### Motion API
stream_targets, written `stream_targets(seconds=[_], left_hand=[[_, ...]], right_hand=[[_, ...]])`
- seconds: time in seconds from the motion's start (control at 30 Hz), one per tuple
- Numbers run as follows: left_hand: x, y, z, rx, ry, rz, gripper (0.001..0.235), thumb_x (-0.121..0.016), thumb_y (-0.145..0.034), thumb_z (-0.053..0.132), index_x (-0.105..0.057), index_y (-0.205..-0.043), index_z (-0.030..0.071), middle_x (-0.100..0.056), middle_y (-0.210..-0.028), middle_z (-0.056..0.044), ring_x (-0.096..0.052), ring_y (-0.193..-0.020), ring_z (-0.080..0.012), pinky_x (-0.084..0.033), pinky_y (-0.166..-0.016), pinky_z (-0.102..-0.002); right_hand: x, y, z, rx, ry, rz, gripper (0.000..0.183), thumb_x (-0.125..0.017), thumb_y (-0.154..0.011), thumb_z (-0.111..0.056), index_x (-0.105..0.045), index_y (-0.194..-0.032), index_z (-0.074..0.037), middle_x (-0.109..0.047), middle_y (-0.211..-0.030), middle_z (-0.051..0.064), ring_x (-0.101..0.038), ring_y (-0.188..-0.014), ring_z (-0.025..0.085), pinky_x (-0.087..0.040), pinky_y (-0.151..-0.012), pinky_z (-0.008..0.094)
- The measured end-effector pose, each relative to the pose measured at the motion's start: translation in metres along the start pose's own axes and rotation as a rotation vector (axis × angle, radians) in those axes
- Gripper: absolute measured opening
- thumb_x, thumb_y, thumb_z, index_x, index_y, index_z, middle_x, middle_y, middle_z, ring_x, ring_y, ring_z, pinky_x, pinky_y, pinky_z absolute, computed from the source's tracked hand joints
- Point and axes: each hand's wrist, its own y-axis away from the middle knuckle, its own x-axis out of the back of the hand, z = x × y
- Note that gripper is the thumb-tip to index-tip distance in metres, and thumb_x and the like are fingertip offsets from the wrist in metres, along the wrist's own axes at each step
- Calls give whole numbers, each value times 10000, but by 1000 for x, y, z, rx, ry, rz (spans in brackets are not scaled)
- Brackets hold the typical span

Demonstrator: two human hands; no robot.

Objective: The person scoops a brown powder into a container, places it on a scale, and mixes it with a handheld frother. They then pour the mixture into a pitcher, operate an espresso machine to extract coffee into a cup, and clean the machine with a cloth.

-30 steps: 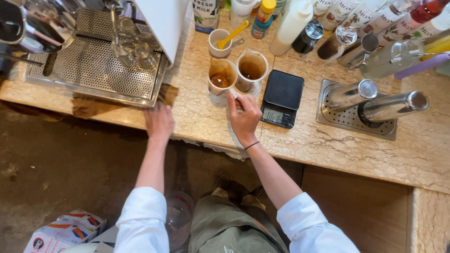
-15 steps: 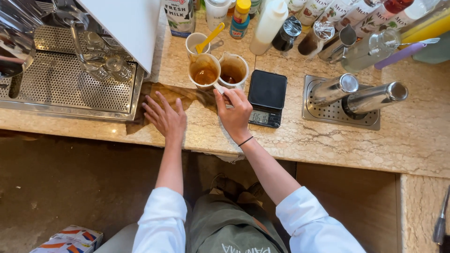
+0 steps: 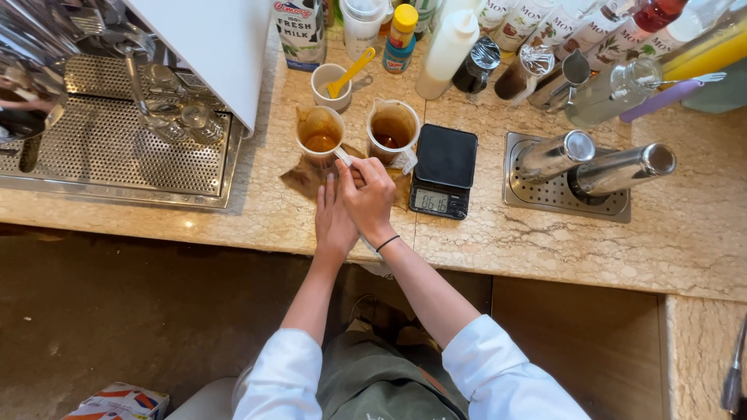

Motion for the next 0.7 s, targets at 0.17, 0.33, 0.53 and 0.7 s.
stream_targets(seconds=[0.17,0.33,0.53,0.7], left_hand=[[16,64,-77,190,65,253,593,-447,-910,356,-367,-1432,87,-314,-1482,-175,-301,-1337,-406,-250,-1072,-531],[14,69,-191,183,-131,517,697,-608,-828,456,-494,-1367,28,-476,-1319,-285,-420,-1202,-537,-392,-937,-624],[8,51,-290,378,-173,-10,905,-121,-988,611,-427,-1386,-142,-354,-1414,-402,-279,-1286,-553,-179,-1015,-604],[-17,-19,-278,253,-365,-12,605,-307,-1001,331,-650,-1200,-126,-634,-1214,-347,-548,-1106,-495,-389,-863,-537]], right_hand=[[-33,18,30,-78,11,-45,107,-734,-807,-195,-698,-840,-100,-575,-653,58,-632,-617,243,-508,-544,315],[-57,29,43,-207,6,-76,111,-701,-832,-212,-684,-869,-108,-608,-715,92,-649,-666,273,-525,-563,342],[-4,49,25,-18,78,-301,656,-617,-875,-344,-341,-1394,-53,-493,-1350,153,-488,-1269,299,-411,-1101,399],[12,121,24,553,769,-954,699,-383,-887,-799,-254,-1442,-394,-238,-1540,-121,-333,-1442,55,-262,-1174,391]])
